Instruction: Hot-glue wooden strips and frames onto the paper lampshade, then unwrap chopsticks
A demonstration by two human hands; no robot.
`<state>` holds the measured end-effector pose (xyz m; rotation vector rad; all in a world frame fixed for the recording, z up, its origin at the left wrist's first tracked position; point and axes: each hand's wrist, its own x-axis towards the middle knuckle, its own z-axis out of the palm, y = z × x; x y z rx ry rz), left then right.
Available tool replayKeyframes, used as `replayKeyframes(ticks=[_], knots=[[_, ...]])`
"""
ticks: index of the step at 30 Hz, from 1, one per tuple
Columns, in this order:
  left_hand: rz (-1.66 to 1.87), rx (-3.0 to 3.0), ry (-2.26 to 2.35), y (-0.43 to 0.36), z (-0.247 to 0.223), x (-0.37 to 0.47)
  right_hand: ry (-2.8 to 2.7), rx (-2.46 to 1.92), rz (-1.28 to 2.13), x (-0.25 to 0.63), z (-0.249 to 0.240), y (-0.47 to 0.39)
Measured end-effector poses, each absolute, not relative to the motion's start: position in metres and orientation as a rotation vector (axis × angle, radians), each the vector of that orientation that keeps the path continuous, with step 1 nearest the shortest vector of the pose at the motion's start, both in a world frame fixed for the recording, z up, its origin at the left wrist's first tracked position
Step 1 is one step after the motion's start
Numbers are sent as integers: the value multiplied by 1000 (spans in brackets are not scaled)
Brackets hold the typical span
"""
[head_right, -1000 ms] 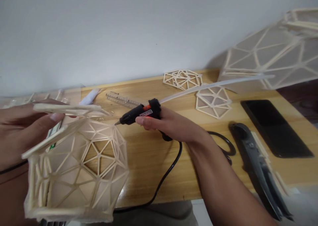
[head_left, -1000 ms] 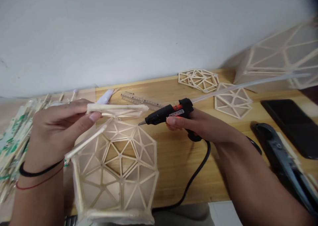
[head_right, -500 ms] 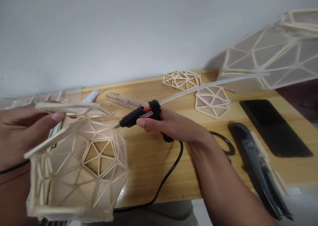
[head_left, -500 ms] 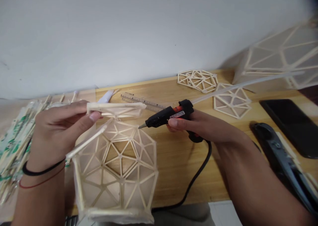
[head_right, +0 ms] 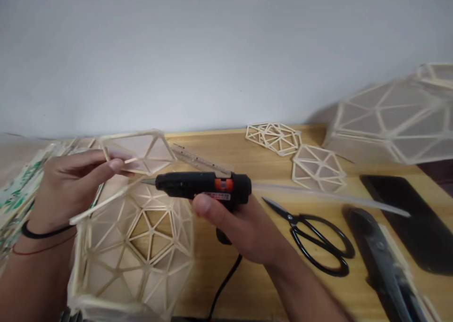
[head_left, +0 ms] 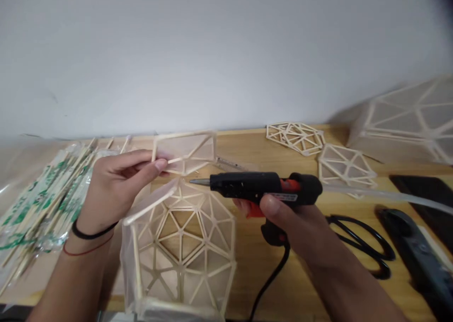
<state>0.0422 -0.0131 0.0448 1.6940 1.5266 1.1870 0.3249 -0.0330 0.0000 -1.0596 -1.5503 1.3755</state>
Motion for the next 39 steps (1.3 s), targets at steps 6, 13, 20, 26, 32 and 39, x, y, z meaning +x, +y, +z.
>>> replayKeyframes(ticks=[6, 13, 20, 26, 32, 39], knots=[[1180, 1659, 1509, -13, 46, 44, -1603, -1056, 1337, 314, 0, -42], [1131, 1668, 1523, -12, 46, 44, -1628, -1094, 1318, 310, -3, -40], [1154, 1677, 1486, -12, 45, 41, -1617, -1107, 1310, 311, -5, -38], [1158, 1677, 1479, -13, 43, 39, -1579, -1103, 1412, 311, -3, -38], [1168, 1707, 1474, -14, 40, 37, -1527, -1140, 1463, 311, -6, -33], [1151, 1737, 1498, -11, 39, 36, -1550, -1113, 1528, 308, -3, -31]])
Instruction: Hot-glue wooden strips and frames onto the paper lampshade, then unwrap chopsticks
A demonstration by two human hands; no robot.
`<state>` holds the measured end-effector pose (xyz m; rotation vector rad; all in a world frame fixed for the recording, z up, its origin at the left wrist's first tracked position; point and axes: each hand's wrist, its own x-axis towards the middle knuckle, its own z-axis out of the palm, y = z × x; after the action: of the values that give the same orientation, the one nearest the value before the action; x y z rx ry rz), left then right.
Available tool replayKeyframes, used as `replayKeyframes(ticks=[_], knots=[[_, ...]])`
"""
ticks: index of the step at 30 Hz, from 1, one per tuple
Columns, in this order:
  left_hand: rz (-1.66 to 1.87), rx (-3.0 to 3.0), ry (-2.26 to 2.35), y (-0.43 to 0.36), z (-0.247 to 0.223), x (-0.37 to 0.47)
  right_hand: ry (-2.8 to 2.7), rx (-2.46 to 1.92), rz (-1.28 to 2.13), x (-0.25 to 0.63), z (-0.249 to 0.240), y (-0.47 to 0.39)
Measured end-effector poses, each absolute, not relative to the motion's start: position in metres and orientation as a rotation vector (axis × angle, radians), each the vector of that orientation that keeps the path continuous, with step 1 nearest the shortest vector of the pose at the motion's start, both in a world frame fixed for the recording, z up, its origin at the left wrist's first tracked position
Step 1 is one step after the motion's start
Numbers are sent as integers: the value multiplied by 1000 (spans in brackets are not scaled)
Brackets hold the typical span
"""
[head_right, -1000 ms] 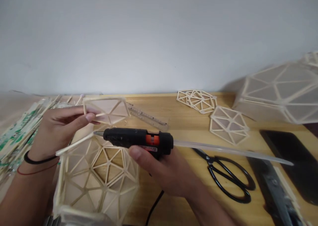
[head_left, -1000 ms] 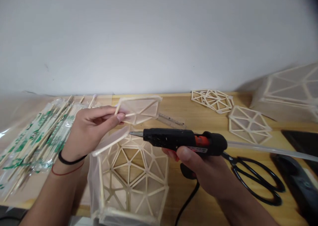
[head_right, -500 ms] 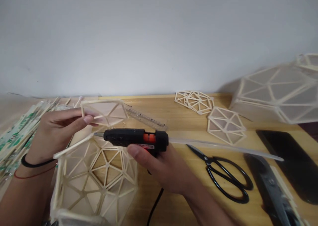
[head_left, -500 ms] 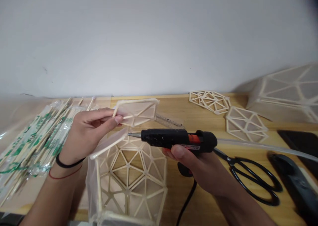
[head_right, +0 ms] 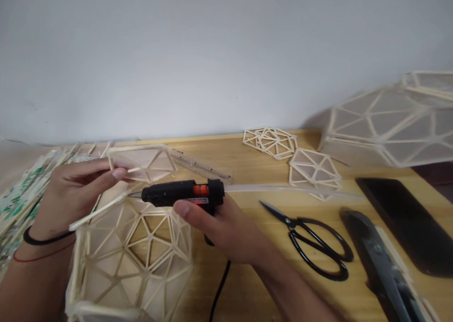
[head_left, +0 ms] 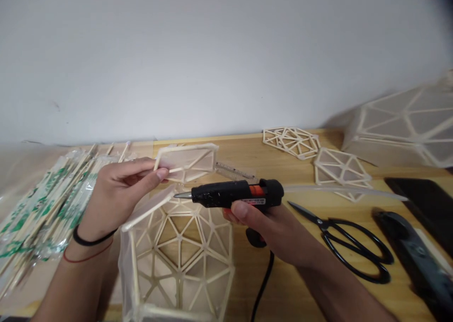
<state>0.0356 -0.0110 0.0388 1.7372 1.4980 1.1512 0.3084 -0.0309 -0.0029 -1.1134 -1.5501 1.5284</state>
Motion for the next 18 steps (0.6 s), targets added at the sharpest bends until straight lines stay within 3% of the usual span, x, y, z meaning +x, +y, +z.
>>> replayKeyframes(ticks=[12, 18], knots=[[1119, 1738, 1545, -11, 44, 35, -1438, -1290, 1399, 324, -3, -31], [1143, 1753, 1572, -15, 55, 41, -1176, -1408, 1595, 349, -23, -39]])
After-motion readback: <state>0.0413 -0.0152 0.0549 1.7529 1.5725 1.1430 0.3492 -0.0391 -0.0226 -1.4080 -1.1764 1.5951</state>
